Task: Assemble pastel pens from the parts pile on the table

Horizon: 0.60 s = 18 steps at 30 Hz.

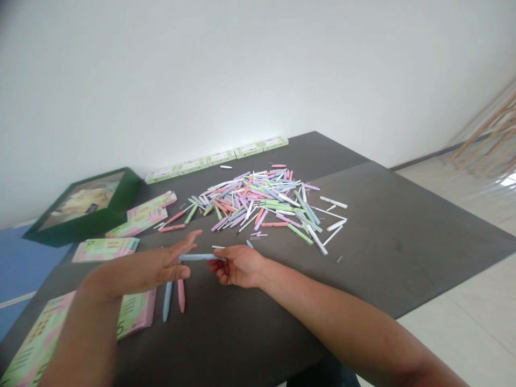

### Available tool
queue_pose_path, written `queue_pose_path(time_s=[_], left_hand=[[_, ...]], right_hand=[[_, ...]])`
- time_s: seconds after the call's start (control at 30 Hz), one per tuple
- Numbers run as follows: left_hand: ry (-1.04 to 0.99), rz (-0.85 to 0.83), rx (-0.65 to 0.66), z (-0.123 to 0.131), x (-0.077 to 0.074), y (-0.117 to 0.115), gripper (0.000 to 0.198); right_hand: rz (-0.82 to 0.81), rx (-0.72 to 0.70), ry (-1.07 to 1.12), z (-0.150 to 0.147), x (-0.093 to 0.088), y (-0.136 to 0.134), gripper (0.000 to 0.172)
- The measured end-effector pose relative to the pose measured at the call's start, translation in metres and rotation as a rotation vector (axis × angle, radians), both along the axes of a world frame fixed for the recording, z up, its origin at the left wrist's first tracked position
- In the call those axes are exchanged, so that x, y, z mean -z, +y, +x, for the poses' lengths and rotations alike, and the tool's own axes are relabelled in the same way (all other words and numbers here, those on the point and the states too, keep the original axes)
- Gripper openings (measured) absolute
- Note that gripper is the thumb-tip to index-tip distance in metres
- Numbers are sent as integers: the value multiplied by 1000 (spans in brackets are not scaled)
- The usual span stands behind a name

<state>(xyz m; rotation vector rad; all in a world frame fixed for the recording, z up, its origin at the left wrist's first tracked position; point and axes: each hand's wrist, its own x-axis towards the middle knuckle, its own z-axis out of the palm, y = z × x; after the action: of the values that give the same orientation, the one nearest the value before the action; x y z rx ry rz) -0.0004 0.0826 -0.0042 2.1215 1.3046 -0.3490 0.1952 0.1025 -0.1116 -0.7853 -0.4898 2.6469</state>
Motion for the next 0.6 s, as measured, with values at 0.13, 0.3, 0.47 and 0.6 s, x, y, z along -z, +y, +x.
queue_pose_path(time_s=[0.13,0.3,0.47,0.6], left_hand=[[3,-20,6,-1,4,0,86],[20,-20,9,-4,0,-1,84],[42,19,18,-4,-5,3,86],[50,19,14,-8,-11,3,84]], right_hand=[[-1,-34,-14,0,-2,0,28],[6,-64,-21,0,-2,0,30],[16,-35,23,-3,2,-1,27],[10,41,37,-4,6,-2,24]])
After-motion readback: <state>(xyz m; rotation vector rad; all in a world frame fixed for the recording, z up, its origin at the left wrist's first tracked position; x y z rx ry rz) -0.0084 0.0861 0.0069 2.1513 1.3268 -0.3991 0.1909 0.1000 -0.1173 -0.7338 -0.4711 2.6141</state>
